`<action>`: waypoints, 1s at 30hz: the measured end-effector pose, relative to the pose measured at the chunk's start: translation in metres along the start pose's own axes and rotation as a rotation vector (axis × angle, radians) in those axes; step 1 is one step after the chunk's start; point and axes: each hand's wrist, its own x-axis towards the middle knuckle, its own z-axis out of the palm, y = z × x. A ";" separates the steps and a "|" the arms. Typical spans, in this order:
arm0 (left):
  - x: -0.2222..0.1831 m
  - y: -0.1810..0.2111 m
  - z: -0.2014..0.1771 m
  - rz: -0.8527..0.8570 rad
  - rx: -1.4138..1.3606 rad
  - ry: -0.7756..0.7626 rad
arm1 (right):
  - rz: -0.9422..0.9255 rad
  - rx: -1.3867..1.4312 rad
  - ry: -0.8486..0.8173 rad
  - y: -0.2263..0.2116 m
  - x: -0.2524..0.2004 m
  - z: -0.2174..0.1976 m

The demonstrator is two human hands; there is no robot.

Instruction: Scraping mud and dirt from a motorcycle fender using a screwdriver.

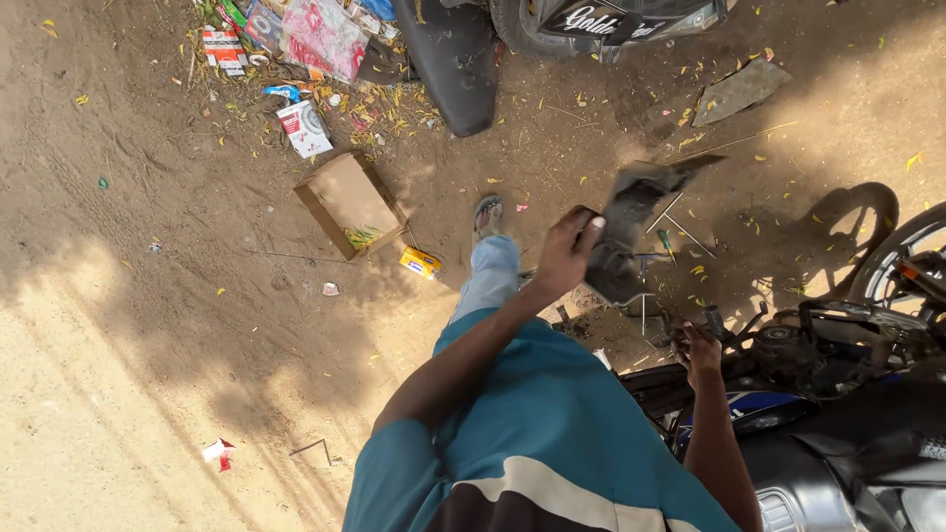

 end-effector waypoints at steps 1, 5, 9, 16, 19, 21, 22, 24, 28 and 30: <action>0.003 -0.004 -0.022 -0.001 -0.005 0.007 | -0.003 -0.008 0.002 -0.015 0.003 0.009; 0.021 -0.019 -0.122 -0.142 -0.041 0.232 | -0.083 -0.213 -0.044 -0.076 0.023 0.059; 0.053 -0.050 -0.237 -0.236 -0.030 0.509 | -0.173 -0.406 -0.092 -0.152 0.040 0.141; 0.105 -0.122 -0.437 -0.282 0.229 0.762 | -0.260 -0.717 -0.313 -0.265 0.073 0.396; 0.134 -0.128 -0.496 -0.366 0.268 0.854 | -0.503 -0.817 -0.578 -0.298 0.094 0.524; 0.145 -0.142 -0.526 -0.360 0.263 0.923 | -0.531 -0.822 -0.730 -0.320 0.100 0.613; 0.143 -0.158 -0.539 -0.364 0.264 0.915 | -0.524 -0.818 -0.726 -0.334 0.102 0.661; 0.135 -0.189 -0.557 -0.484 0.209 1.039 | -0.526 -0.942 -0.693 -0.359 0.106 0.746; 0.080 -0.314 -0.604 -0.532 0.254 1.141 | -0.734 -0.850 -0.600 -0.381 0.199 0.889; -0.032 -0.449 -0.662 -1.347 -0.110 1.972 | -0.642 -0.787 -0.439 -0.406 0.239 0.949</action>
